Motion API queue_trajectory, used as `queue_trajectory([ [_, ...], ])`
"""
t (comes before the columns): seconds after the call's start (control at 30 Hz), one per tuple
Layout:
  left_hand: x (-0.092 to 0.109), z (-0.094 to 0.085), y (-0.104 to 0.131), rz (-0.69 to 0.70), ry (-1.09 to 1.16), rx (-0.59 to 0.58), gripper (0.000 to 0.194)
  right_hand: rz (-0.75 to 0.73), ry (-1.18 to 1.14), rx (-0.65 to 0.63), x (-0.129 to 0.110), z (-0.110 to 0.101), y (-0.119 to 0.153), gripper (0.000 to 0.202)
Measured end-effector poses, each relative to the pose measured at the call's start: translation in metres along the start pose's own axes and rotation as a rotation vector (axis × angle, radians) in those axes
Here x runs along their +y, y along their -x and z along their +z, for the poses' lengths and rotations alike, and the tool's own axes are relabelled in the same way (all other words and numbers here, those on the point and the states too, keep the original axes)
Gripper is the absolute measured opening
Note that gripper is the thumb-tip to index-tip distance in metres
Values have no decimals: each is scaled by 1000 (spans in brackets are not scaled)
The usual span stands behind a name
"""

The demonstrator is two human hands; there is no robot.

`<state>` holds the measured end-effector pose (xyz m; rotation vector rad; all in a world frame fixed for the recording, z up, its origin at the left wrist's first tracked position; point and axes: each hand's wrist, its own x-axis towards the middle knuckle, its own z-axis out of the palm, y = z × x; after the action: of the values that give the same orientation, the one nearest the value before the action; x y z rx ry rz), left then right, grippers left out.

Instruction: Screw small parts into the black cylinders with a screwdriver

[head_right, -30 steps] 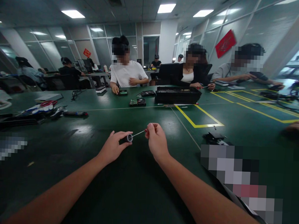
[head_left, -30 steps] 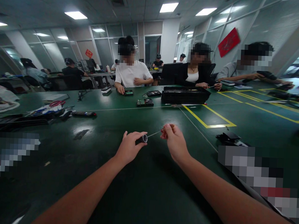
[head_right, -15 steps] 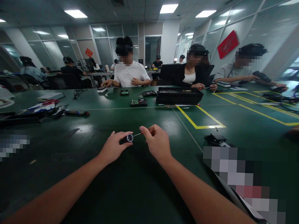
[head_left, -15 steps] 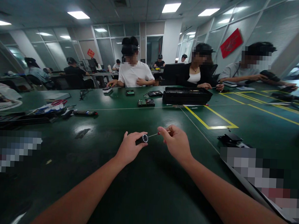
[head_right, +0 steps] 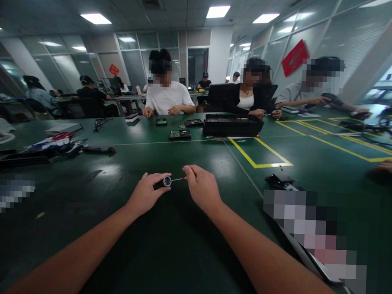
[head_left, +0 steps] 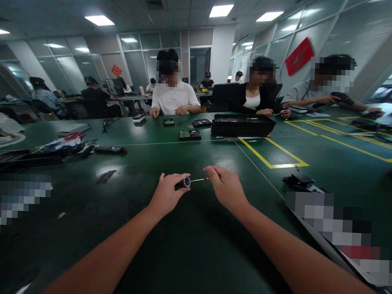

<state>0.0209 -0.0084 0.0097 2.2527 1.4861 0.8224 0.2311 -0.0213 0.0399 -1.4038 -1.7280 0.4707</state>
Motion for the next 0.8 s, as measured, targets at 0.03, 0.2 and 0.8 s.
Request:
queue_trajectory([
  [0.03, 0, 0, 0, 2, -2, -5, 40, 6, -13, -13, 0, 0, 1, 33],
  [0.2, 0, -1, -1, -18, -8, 1, 39, -35, -113, -63, -2, 0, 4, 25],
  [0.8, 7, -2, -2, 37, -24, -14, 39, 269, -662, 95, 19, 17, -8, 32],
])
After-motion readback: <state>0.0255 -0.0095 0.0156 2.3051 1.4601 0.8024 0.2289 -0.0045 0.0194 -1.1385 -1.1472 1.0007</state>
